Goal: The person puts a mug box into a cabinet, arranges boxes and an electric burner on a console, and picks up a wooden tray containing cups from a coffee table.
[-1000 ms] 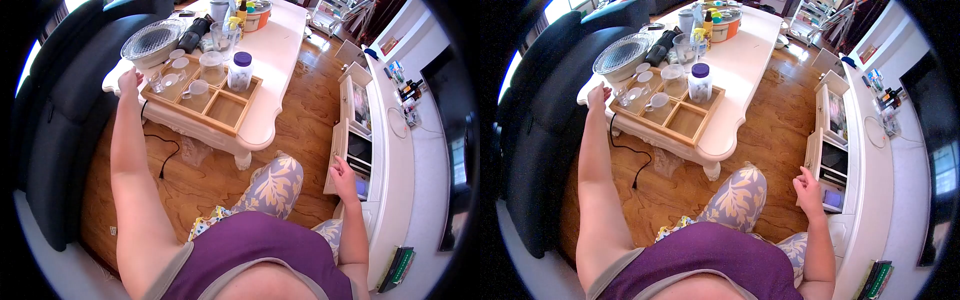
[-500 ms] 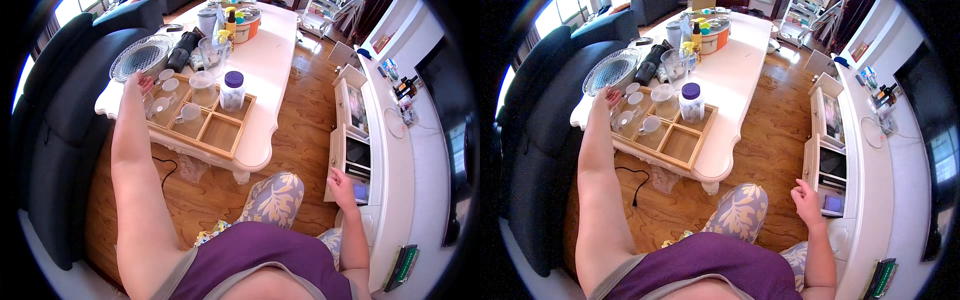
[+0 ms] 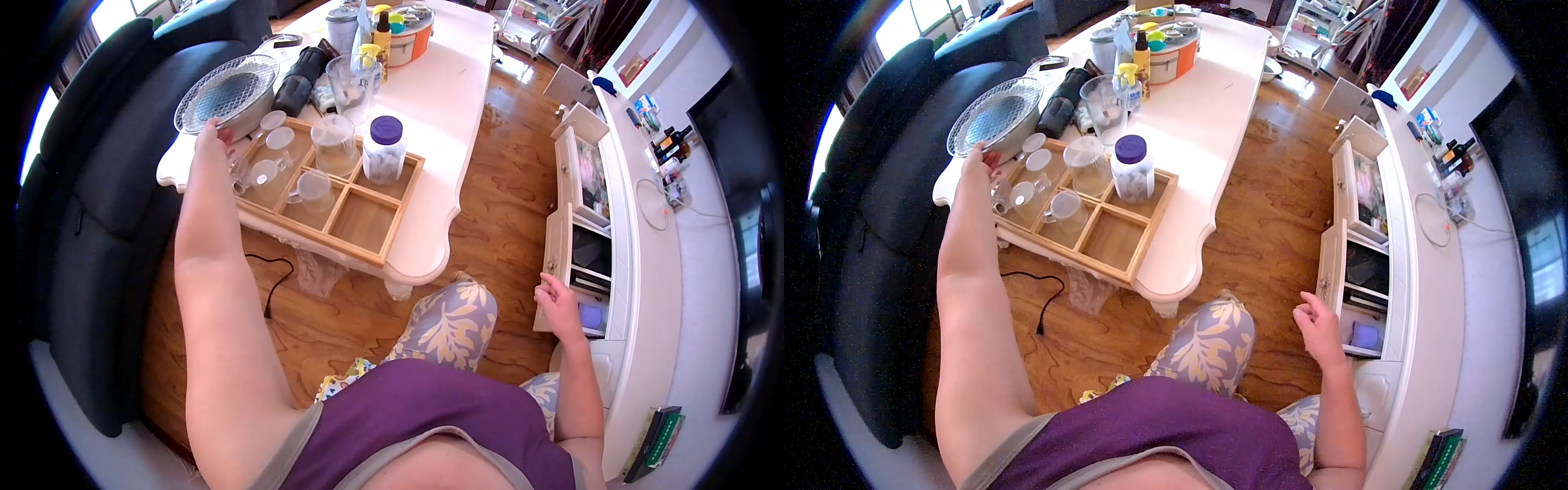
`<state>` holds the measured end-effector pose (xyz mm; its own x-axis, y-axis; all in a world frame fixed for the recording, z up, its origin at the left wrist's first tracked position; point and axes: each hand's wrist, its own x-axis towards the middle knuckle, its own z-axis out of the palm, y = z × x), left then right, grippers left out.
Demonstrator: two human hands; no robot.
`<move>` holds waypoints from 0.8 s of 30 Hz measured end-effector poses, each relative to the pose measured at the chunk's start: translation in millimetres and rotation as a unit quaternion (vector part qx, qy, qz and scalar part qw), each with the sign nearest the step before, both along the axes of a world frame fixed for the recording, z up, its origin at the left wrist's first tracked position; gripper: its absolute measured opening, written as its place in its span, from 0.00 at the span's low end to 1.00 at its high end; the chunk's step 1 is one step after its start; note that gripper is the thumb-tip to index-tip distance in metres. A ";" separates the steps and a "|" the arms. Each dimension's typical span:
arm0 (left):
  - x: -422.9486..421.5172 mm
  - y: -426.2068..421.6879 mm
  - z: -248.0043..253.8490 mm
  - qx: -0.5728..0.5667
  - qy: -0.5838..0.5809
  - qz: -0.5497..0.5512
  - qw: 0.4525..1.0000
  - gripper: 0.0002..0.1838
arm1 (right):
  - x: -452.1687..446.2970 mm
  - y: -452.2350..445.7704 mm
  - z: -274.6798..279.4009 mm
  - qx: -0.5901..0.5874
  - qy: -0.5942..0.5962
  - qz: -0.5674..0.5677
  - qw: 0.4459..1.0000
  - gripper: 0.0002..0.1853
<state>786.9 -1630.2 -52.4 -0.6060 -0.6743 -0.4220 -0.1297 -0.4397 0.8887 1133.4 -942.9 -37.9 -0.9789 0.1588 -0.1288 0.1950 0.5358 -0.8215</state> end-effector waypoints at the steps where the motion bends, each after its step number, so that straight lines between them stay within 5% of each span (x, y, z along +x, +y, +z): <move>1: 10.9 5.0 8.8 0.000 -0.003 0.001 1.000 0.15 | 1.0 3.3 -0.3 0.000 -0.003 0.001 1.000 0.20; 9: 68.1 -41.8 19.4 0.021 -0.069 0.028 0.997 0.17 | -4.8 3.8 -2.0 -0.046 -0.029 0.009 0.998 0.20; 24: 148.7 -70.1 5.9 0.025 -0.006 0.025 0.999 0.14 | -12.7 -16.7 13.1 -0.059 -0.066 0.016 0.996 0.19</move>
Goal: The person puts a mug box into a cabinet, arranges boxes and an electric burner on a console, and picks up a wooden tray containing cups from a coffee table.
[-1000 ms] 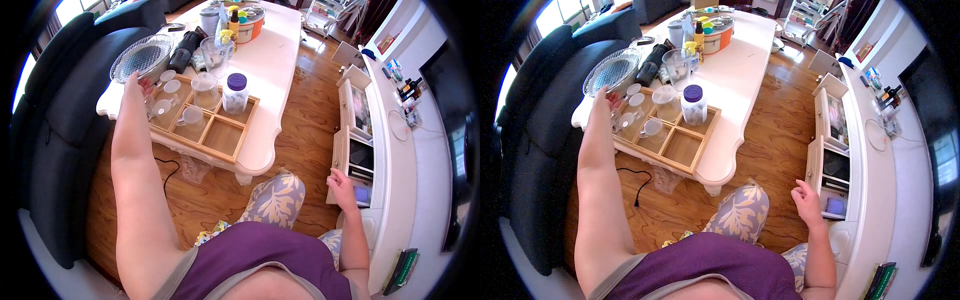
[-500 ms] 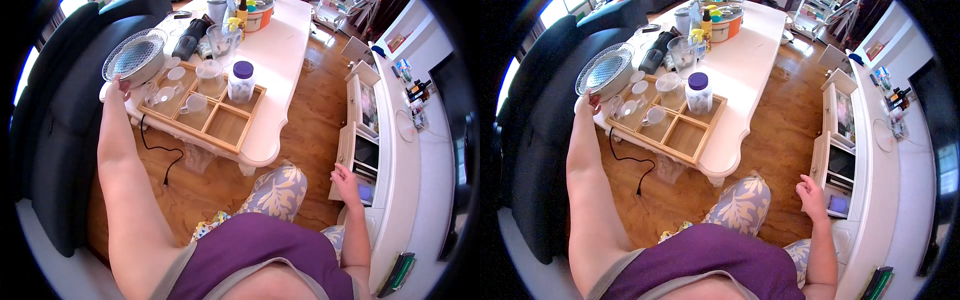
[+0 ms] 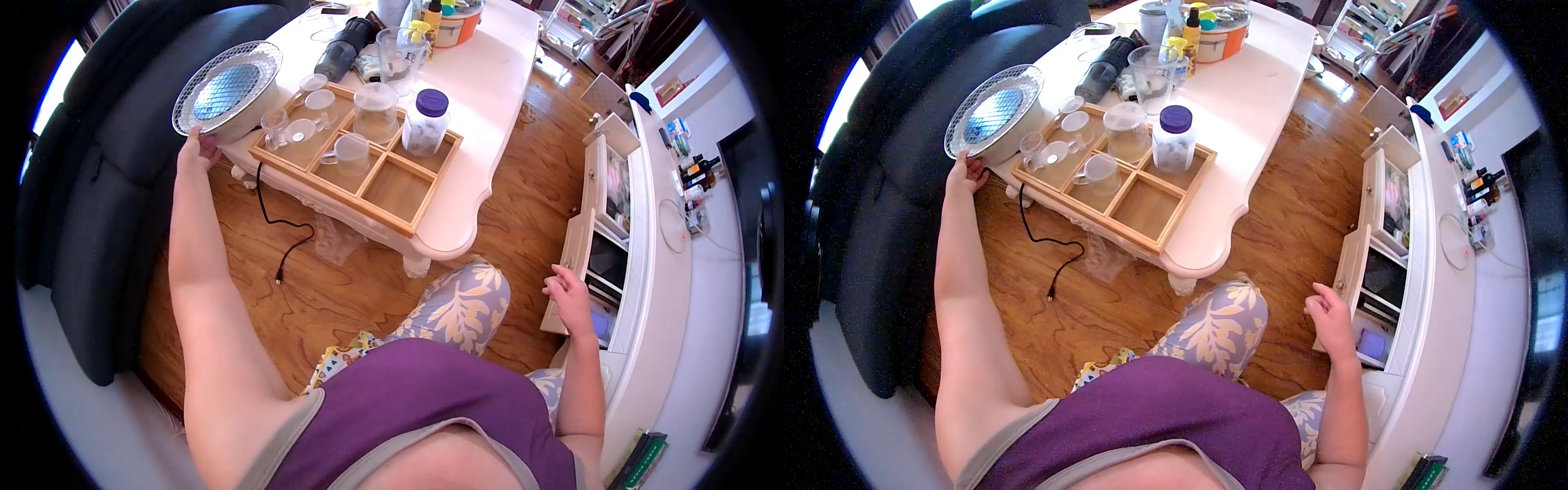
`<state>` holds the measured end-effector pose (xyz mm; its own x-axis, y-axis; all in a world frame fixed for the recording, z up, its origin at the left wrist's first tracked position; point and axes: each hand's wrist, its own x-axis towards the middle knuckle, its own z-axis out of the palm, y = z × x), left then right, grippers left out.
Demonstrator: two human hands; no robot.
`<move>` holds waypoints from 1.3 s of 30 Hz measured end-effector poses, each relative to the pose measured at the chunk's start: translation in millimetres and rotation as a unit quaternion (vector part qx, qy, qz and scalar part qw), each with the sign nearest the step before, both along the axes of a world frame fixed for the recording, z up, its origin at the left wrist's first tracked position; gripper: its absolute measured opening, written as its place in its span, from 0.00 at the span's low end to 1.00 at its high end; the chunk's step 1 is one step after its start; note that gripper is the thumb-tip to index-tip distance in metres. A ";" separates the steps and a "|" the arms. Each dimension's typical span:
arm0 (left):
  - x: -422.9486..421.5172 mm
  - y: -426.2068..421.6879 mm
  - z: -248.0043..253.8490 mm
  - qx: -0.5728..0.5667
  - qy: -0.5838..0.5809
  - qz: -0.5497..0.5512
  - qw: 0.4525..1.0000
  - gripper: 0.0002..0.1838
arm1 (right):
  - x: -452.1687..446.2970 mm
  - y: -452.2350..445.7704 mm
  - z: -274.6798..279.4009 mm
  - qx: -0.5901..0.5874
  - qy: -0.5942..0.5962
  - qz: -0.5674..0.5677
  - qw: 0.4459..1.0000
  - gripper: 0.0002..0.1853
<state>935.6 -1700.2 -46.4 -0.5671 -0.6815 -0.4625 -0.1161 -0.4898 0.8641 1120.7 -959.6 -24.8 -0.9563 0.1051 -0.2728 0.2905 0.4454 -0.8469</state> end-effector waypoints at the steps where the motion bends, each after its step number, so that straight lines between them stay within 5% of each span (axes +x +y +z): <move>1: 3.2 4.4 0.9 -0.001 0.003 0.000 1.000 0.14 | -3.4 -9.7 1.9 -0.001 0.003 0.000 1.000 0.19; 3: 5.8 12.6 0.6 -0.005 0.010 0.019 1.000 0.15 | -13.2 -39.9 7.2 0.157 0.128 0.086 0.976 0.17; 7: 8.4 22.8 4.8 -0.007 -0.003 0.025 1.000 0.16 | -36.0 -133.6 41.6 0.170 0.373 0.273 0.870 0.10; 15: 41.7 66.3 6.0 -0.014 0.043 -0.067 0.997 0.28 | -56.5 -223.9 23.2 0.326 0.432 0.381 0.749 0.13; 22: 56.5 74.2 1.3 -0.083 0.038 -0.117 0.989 0.20 | -66.8 -234.2 8.0 0.375 0.454 0.356 0.725 0.13; 25: 64.5 91.1 -18.6 -0.106 0.025 -0.218 0.970 0.19 | -68.6 -235.6 10.1 0.371 0.465 0.355 0.721 0.11; 33: 82.1 144.0 -34.2 -0.258 -0.059 -0.270 0.926 0.37 | -75.3 -231.2 10.0 0.364 0.412 0.352 0.758 0.10; 36: 81.8 153.1 -62.8 -0.459 -0.031 -0.184 0.869 0.41 | -77.1 -229.9 9.9 0.354 0.418 0.354 0.758 0.10; 39: 104.3 183.0 -46.3 -0.360 -0.001 -0.247 0.900 0.45 | -80.7 -225.8 13.4 0.346 0.431 0.354 0.754 0.10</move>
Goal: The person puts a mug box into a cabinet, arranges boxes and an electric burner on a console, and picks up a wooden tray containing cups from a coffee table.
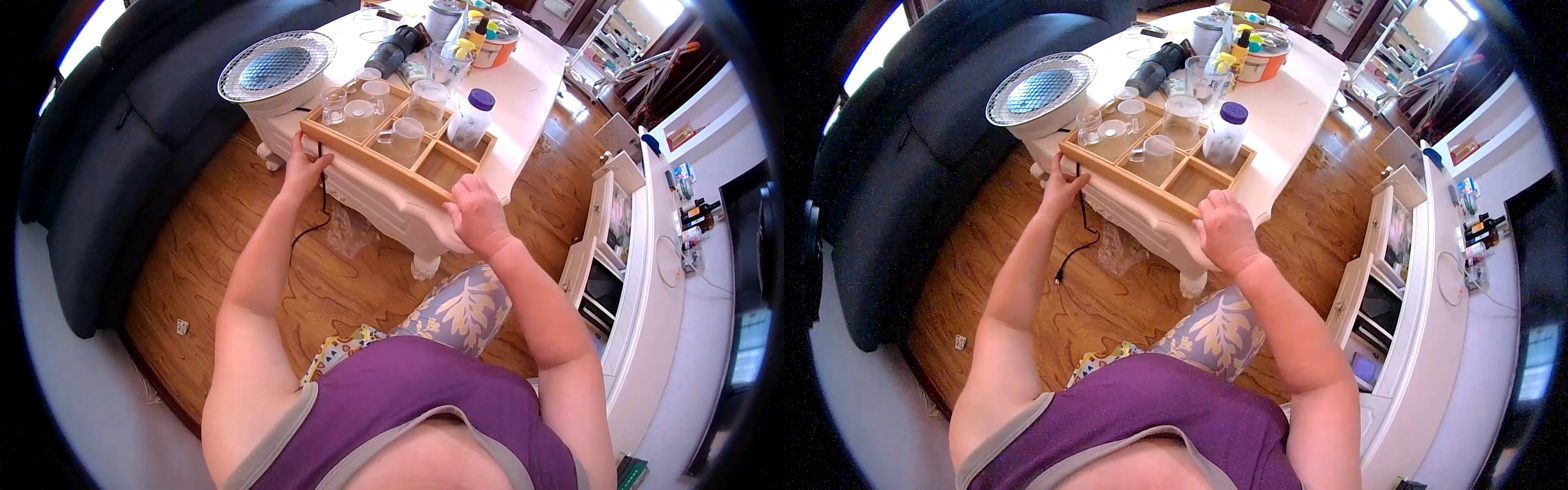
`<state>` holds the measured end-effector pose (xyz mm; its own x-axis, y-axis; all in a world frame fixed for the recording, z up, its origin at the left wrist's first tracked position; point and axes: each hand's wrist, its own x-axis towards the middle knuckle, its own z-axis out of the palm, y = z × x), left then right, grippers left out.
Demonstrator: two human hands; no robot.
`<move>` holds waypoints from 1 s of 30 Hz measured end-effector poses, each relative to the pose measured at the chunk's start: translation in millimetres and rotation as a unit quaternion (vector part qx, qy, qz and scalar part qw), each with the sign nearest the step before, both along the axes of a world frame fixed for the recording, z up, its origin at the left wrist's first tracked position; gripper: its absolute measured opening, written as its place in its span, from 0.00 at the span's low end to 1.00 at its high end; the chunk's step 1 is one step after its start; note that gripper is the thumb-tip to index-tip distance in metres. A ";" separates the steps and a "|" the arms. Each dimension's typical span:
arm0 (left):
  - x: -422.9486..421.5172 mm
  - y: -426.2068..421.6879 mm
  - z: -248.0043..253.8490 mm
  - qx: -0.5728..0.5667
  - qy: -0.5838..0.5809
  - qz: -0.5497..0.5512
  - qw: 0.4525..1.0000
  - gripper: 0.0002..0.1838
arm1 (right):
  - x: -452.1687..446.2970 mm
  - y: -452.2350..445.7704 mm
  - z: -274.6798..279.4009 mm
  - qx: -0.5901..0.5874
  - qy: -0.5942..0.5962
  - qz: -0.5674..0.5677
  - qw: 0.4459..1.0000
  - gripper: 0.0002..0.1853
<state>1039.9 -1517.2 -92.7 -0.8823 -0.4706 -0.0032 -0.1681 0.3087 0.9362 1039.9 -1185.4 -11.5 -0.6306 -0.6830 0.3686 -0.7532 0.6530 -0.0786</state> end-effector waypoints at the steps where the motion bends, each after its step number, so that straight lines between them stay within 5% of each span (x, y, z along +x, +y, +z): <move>1: -4.5 -4.4 -16.4 -0.046 0.053 0.013 0.997 0.41 | -1.1 0.9 0.1 0.001 -0.001 -0.001 1.000 0.10; 5: 2.4 -29.1 -25.8 0.071 0.114 0.030 0.991 0.22 | -0.2 3.3 1.1 -0.016 -0.021 -0.001 1.000 0.09; 12: 44.9 -96.6 2.5 0.191 0.055 0.113 0.974 0.13 | -5.7 8.5 -7.1 0.006 -0.024 0.000 1.000 0.08; 18: 51.0 -168.9 -21.0 0.281 0.030 0.066 0.957 0.20 | -6.5 12.7 -9.2 0.016 -0.024 -0.003 1.000 0.09; 22: 10.2 -163.6 31.1 0.447 0.106 0.162 0.874 0.53 | -6.4 11.0 -9.3 0.026 -0.021 -0.009 0.999 0.09; 24: -17.4 -152.7 56.3 0.513 0.098 0.188 0.832 0.59 | -6.0 10.5 -8.7 0.031 -0.019 -0.015 0.999 0.09; 28: -63.1 -153.0 62.5 0.524 0.097 0.117 0.838 0.59 | -4.9 11.5 -9.5 0.013 -0.018 -0.017 1.000 0.09; 30: -78.4 -140.0 71.3 0.483 0.066 0.172 0.856 0.53 | -4.2 11.2 -8.7 0.006 -0.026 -0.014 1.000 0.09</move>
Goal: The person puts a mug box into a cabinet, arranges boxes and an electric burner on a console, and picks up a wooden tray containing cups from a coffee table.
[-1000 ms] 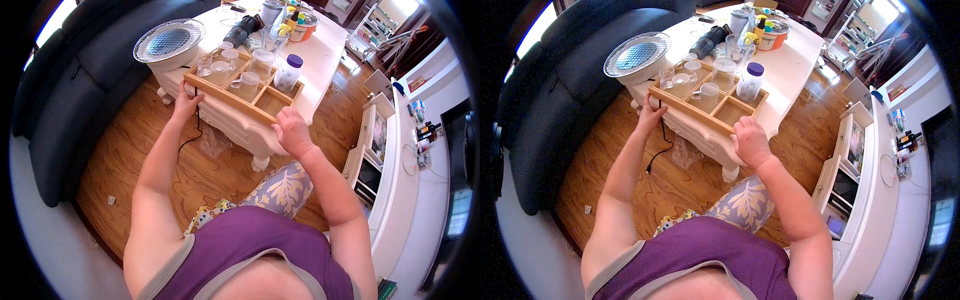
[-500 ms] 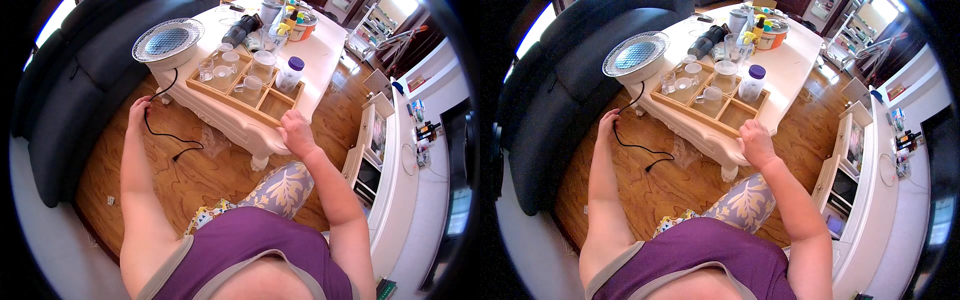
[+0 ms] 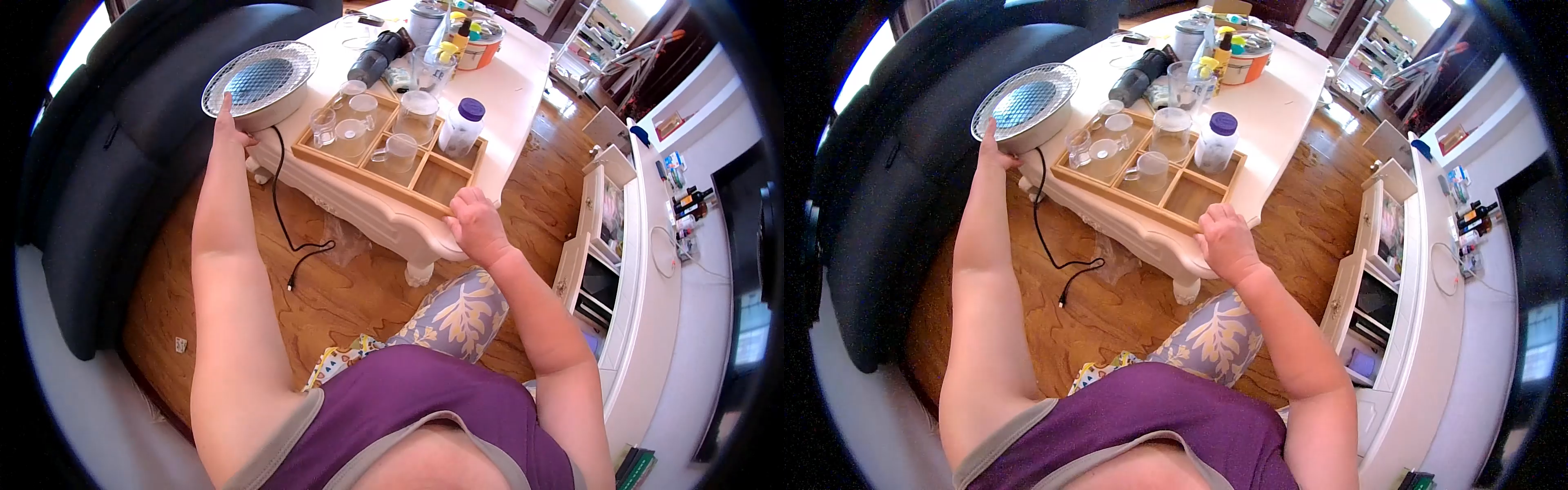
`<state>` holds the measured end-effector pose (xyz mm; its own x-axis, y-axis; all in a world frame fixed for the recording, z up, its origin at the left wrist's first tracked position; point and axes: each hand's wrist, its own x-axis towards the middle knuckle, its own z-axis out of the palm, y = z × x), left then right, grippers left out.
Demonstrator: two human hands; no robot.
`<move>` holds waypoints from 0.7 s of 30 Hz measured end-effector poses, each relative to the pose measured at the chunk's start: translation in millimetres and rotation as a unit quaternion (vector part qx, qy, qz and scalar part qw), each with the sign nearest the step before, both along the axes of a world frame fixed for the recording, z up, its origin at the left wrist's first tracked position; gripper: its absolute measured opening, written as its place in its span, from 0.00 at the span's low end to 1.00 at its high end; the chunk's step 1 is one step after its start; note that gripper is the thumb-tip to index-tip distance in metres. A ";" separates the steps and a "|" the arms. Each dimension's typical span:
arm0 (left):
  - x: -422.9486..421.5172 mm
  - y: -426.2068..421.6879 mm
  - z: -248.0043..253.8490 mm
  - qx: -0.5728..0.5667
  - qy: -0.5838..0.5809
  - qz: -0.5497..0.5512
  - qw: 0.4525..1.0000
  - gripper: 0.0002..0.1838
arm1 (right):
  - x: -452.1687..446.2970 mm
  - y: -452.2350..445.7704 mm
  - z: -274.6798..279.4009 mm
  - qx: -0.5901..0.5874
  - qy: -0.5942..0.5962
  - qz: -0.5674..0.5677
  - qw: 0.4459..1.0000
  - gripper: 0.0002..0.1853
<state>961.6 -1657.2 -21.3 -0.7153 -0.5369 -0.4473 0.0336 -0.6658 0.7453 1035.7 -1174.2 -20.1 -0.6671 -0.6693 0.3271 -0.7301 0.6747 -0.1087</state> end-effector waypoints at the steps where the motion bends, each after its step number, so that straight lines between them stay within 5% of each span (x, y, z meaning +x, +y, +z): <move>1: -5.2 9.9 9.0 -0.002 -0.028 0.068 0.997 0.48 | -0.4 0.5 0.0 -0.001 0.001 -0.004 1.000 0.09; 4: -17.3 13.9 13.8 0.028 -0.102 0.130 0.986 0.46 | -0.6 0.1 -2.3 -0.011 -0.001 -0.001 1.000 0.09; 12: -29.3 3.3 0.9 0.000 -0.054 0.174 0.983 0.38 | -0.8 1.8 -3.7 -0.021 0.006 0.007 1.000 0.09; 21: 22.7 1.6 -22.6 0.033 0.043 0.083 0.995 0.35 | -2.4 3.5 -7.8 -0.022 0.008 0.012 1.000 0.10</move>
<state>984.3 -1655.5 -44.0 -0.6571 -0.6220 -0.4257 0.2090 -0.6931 0.6899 1033.3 -1170.7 -27.9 -0.6449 -0.6704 0.3669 -0.7483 0.6515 -0.1248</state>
